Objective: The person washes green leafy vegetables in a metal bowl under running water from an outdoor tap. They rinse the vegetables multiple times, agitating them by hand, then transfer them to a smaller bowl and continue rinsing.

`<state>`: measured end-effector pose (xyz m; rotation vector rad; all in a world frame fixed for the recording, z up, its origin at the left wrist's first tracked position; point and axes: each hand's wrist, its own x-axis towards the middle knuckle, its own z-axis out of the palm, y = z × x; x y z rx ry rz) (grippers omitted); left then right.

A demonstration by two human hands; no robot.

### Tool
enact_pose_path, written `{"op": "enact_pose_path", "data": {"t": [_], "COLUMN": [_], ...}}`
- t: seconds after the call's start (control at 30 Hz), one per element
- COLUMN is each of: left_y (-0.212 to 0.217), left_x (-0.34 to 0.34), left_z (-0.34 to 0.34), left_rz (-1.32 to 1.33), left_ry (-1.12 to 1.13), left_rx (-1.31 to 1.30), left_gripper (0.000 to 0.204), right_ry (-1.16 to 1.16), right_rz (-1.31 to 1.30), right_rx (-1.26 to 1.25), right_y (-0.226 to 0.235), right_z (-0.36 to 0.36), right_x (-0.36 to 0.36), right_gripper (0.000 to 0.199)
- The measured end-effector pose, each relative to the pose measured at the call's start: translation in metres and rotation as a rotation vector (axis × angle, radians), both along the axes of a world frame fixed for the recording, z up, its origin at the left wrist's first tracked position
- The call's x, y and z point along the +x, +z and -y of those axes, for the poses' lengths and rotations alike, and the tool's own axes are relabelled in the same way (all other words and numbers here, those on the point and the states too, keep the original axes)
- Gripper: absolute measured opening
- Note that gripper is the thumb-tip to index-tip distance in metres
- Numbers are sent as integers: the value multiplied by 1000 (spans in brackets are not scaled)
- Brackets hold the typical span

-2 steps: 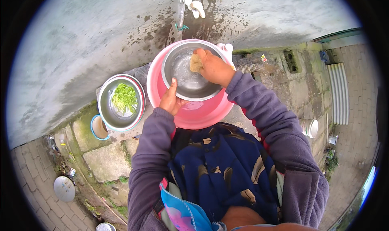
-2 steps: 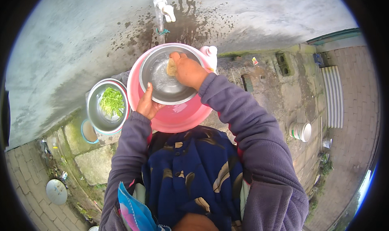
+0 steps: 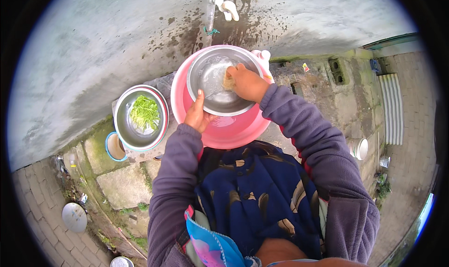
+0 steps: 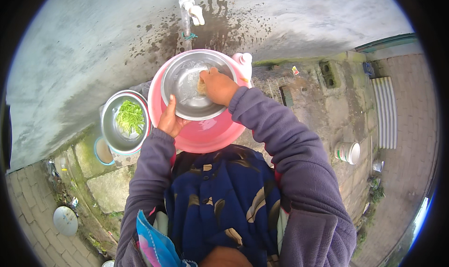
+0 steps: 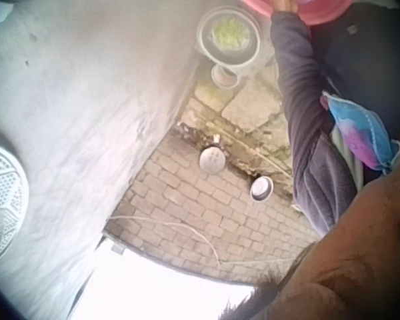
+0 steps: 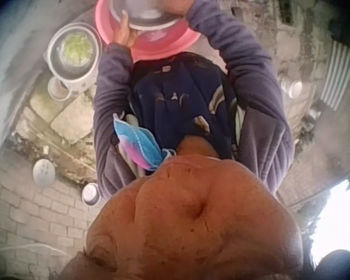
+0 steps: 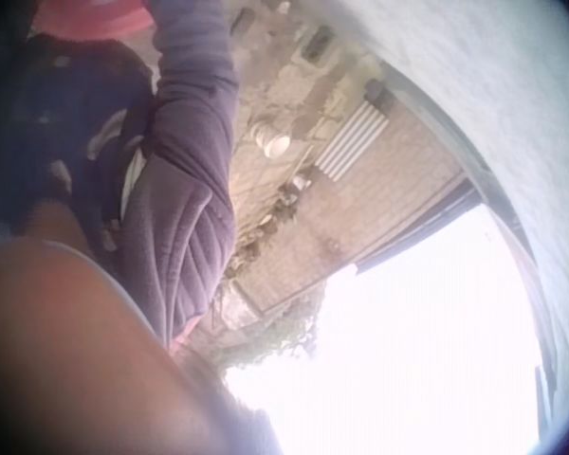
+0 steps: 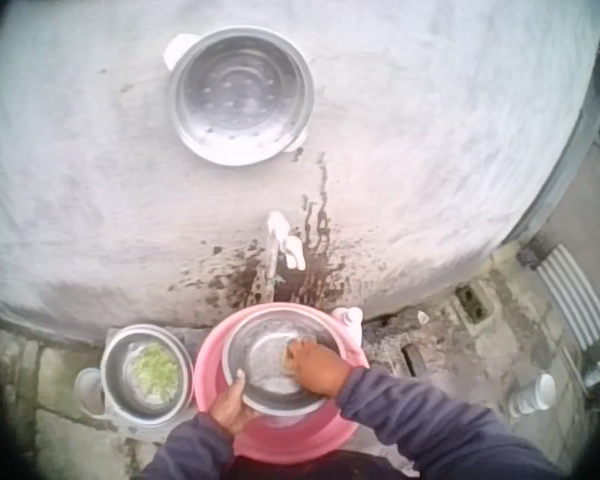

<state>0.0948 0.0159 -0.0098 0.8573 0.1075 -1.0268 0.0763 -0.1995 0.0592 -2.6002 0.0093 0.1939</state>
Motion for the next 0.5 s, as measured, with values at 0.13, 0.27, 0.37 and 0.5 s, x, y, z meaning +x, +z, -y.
{"op": "enact_pose_path", "data": {"t": [0.13, 0.27, 0.37, 0.5], "left_y": [-3, -5, -7, -16], "left_x": [3, -14, -24, -24], "left_z": [-5, -2, -4, -7], "left_rz": [23, 10, 8, -12], "left_ry": [-52, 55, 106, 149], "left_rx": [71, 112, 153, 184], "left_gripper": [67, 68, 67, 65], "right_ry": [184, 261, 210, 245], "right_rz": [-121, 84, 24, -271], "right_rx": [126, 209, -136, -385], "right_y": [-33, -47, -47, -28], "right_z": [-32, -43, -19, 7], "right_x": [-18, 11, 42, 44], "right_gripper": [35, 26, 27, 24]}}
